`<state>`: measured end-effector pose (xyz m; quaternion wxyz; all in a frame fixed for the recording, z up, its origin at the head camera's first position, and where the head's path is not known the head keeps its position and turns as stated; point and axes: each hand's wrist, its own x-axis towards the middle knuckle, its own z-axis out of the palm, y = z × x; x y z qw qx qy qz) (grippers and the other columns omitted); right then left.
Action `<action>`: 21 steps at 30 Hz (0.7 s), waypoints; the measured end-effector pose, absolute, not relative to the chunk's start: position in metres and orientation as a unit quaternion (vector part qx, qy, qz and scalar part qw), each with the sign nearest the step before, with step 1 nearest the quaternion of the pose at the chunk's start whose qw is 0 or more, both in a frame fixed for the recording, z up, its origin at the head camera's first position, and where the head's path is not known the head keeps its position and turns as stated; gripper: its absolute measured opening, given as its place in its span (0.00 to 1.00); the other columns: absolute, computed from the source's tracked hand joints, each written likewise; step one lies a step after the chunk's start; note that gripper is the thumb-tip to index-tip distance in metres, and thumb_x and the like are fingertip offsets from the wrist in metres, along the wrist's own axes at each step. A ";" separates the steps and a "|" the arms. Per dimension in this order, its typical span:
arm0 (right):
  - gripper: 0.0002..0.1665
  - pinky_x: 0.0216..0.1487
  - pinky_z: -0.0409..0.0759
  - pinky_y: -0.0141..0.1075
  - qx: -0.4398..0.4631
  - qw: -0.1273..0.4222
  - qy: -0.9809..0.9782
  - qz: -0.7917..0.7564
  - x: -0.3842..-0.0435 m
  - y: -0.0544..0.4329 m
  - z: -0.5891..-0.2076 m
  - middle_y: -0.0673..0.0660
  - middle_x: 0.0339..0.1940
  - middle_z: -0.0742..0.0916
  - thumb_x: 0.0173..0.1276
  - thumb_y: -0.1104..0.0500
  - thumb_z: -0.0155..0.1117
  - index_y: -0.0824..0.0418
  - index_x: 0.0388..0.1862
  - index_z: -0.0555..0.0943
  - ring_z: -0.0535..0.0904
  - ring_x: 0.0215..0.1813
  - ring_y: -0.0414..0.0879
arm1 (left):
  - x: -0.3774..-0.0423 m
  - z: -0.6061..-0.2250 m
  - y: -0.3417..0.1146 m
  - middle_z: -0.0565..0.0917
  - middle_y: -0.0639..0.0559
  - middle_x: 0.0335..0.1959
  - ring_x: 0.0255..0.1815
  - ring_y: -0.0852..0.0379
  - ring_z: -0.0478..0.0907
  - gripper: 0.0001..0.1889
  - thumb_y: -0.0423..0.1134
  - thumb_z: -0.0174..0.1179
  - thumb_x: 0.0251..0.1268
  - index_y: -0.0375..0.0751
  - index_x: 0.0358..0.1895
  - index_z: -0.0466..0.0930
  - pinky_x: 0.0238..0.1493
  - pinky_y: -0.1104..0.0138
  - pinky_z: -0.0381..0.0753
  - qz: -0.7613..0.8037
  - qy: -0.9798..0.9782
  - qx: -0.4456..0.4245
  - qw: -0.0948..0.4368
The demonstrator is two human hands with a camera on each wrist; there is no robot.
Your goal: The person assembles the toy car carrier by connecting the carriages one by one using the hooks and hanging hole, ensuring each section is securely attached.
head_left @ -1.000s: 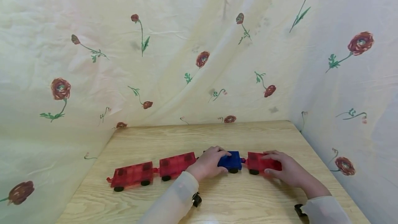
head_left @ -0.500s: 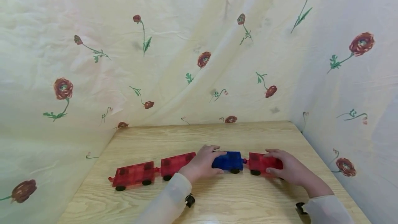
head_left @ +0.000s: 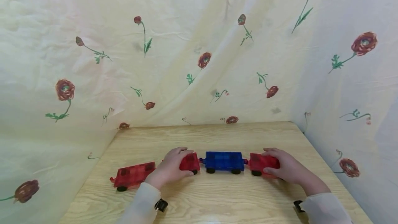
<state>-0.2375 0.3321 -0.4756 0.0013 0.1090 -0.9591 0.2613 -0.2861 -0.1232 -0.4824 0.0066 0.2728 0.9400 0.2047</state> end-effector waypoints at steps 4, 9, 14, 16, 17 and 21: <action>0.45 0.56 0.84 0.60 0.088 -0.013 -0.960 0.267 -0.236 0.332 -0.477 0.69 0.72 0.76 0.60 0.48 0.83 0.62 0.73 0.77 0.76 0.65 0.68 | -0.282 -0.487 -0.148 0.67 0.45 0.78 0.77 0.36 0.62 0.45 0.57 0.77 0.60 0.53 0.80 0.68 0.71 0.37 0.67 0.217 0.945 0.246 0.011; 0.41 0.55 0.84 0.60 0.079 -0.016 -0.959 0.271 -0.236 0.334 -0.484 0.68 0.70 0.78 0.59 0.47 0.84 0.59 0.69 0.80 0.77 0.63 0.66 | -0.281 -0.496 -0.170 0.72 0.47 0.73 0.74 0.36 0.66 0.44 0.55 0.78 0.58 0.51 0.77 0.71 0.69 0.37 0.69 0.240 0.943 0.228 0.016; 0.37 0.55 0.84 0.59 0.084 -0.014 -0.956 0.282 -0.237 0.341 -0.489 0.65 0.67 0.81 0.60 0.48 0.83 0.55 0.67 0.82 0.78 0.61 0.62 | -0.282 -0.503 -0.180 0.74 0.50 0.71 0.73 0.39 0.67 0.40 0.49 0.78 0.59 0.50 0.75 0.74 0.70 0.42 0.70 0.272 0.934 0.230 0.015; 0.36 0.55 0.84 0.59 0.088 -0.016 -0.955 0.284 -0.238 0.343 -0.489 0.65 0.67 0.81 0.61 0.48 0.83 0.55 0.67 0.82 0.78 0.61 0.62 | -0.283 -0.504 -0.182 0.74 0.51 0.71 0.75 0.38 0.66 0.39 0.48 0.78 0.60 0.51 0.76 0.74 0.71 0.41 0.69 0.279 0.933 0.226 0.018; 0.36 0.56 0.84 0.59 0.090 -0.018 -0.954 0.285 -0.238 0.344 -0.489 0.65 0.68 0.81 0.61 0.48 0.82 0.54 0.67 0.82 0.78 0.62 0.63 | -0.283 -0.505 -0.184 0.74 0.51 0.72 0.76 0.36 0.64 0.39 0.48 0.78 0.60 0.51 0.76 0.74 0.71 0.40 0.68 0.283 0.933 0.223 0.019; 0.36 0.56 0.83 0.59 0.094 -0.024 -0.951 0.294 -0.238 0.346 -0.489 0.64 0.68 0.80 0.62 0.49 0.82 0.54 0.68 0.82 0.78 0.63 0.63 | -0.283 -0.505 -0.187 0.74 0.51 0.72 0.79 0.26 0.55 0.39 0.45 0.79 0.58 0.50 0.75 0.76 0.73 0.35 0.62 0.303 0.928 0.215 0.021</action>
